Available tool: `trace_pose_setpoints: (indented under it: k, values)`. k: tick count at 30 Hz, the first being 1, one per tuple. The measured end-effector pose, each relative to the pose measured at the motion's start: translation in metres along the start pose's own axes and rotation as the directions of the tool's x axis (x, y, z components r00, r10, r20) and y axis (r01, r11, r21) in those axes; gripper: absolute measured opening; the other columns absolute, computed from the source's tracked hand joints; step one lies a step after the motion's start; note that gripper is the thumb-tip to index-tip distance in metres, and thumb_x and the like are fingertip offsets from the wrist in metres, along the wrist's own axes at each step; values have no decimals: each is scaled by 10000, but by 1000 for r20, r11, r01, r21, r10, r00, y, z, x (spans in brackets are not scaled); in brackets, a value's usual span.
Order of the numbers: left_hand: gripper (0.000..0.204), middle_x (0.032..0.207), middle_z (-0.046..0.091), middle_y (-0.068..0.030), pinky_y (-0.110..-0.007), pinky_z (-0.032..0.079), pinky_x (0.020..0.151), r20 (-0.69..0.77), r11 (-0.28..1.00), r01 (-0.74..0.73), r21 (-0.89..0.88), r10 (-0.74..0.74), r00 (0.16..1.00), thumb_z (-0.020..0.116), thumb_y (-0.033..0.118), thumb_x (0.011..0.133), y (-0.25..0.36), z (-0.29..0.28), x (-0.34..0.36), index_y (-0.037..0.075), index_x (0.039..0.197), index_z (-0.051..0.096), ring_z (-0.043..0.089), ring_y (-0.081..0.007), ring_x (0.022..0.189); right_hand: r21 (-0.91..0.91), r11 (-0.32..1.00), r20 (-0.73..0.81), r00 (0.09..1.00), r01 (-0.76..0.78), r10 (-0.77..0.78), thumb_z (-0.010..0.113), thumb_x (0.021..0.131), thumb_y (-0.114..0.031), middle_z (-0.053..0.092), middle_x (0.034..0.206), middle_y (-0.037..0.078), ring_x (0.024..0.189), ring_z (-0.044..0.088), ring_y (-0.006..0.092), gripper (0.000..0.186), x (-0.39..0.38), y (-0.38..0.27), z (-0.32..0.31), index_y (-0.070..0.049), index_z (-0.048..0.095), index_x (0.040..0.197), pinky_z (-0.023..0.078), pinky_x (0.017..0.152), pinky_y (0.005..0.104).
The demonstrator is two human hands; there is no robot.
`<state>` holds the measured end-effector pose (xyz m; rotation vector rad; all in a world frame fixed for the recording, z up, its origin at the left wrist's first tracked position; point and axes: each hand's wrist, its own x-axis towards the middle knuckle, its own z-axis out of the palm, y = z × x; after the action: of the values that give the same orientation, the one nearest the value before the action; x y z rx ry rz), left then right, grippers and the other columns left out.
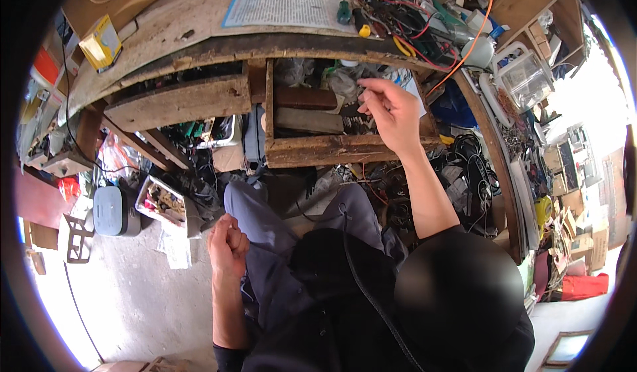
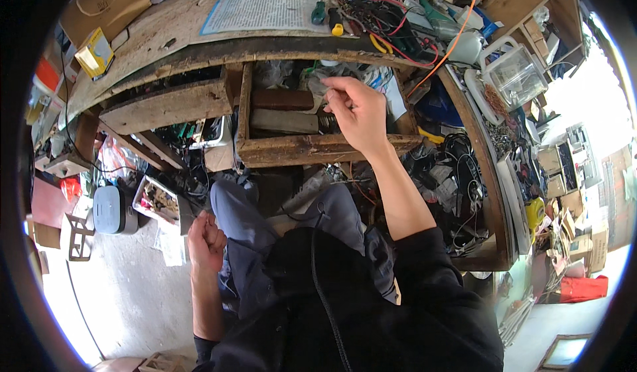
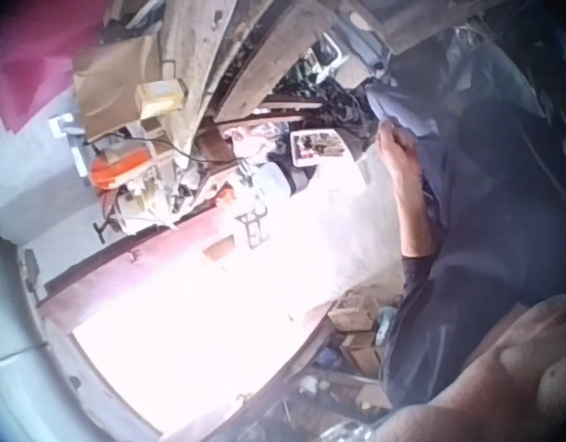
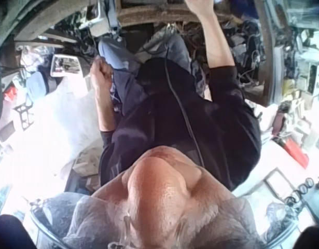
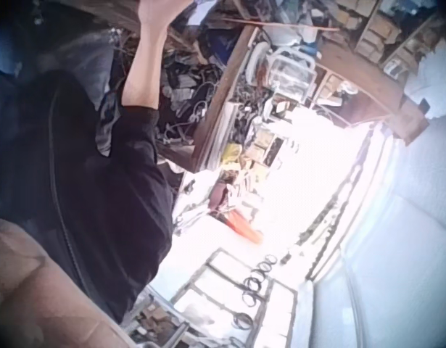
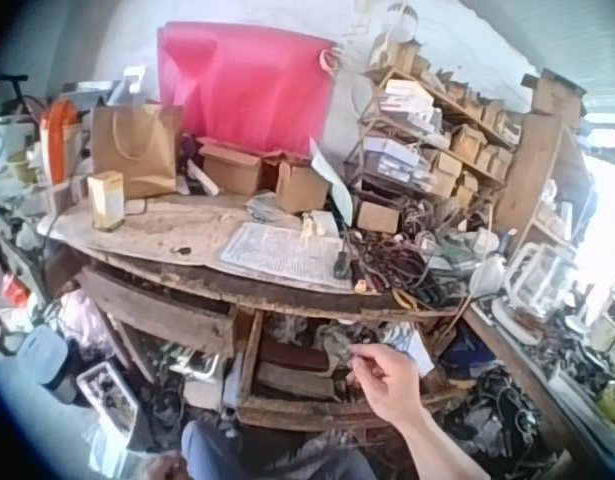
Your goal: The person disassembles a hair dryer using a screwdriver, removes the internal heating element, and places components on a cluttered workbench. The person then searches through a drawer for small parts and tools.
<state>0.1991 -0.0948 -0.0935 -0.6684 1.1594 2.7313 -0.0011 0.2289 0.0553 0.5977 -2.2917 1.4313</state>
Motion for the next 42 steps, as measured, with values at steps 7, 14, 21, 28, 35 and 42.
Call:
trace_pose_setpoints:
  k: [7,14,21,28,35,42]
  values:
    - [219,514,309,62,-270,178,435,7,997,-79,22,79,997,574,193,1042,-6,7,-2,70,861,566,232,-59,416,-429,903,325,930,-19,174,696,928,-83,734,793,124,666,710,165,169,8,56,-12,-10,729,1077,537,636,323]
    - [109,606,465,55,-236,299,461,101,856,-257,449,237,966,707,96,955,10,34,12,32,934,622,395,-28,507,-564,826,473,818,-3,326,696,906,-265,742,982,190,965,693,400,272,10,51,-4,-65,741,1085,542,846,494]
    - [212,865,653,-103,-392,482,734,701,-184,-783,594,596,391,759,78,819,62,129,42,5,981,645,630,-274,821,-590,805,398,845,-63,358,697,901,-262,740,1005,191,984,685,412,263,8,49,-6,-77,740,1084,536,869,514]
    - [131,693,659,-94,-477,542,975,787,-240,-866,438,567,242,755,92,857,31,163,112,24,948,691,662,-340,751,-584,811,403,860,-22,314,689,910,-250,733,980,206,953,688,422,252,7,59,-5,-61,747,1065,546,819,474]
    - [47,673,643,-130,-486,552,994,741,-200,-851,486,611,280,691,43,895,29,163,110,5,891,719,622,-320,610,-297,843,501,678,-449,538,719,929,-264,752,872,148,781,731,219,277,16,76,-19,-3,748,1017,539,729,361]
    - [45,680,645,-119,-479,550,980,749,-233,-844,483,608,261,679,15,874,27,162,112,5,902,713,621,-306,632,-609,776,559,606,-164,567,765,888,-280,764,921,155,876,726,246,284,20,88,-26,-14,768,988,535,750,382]
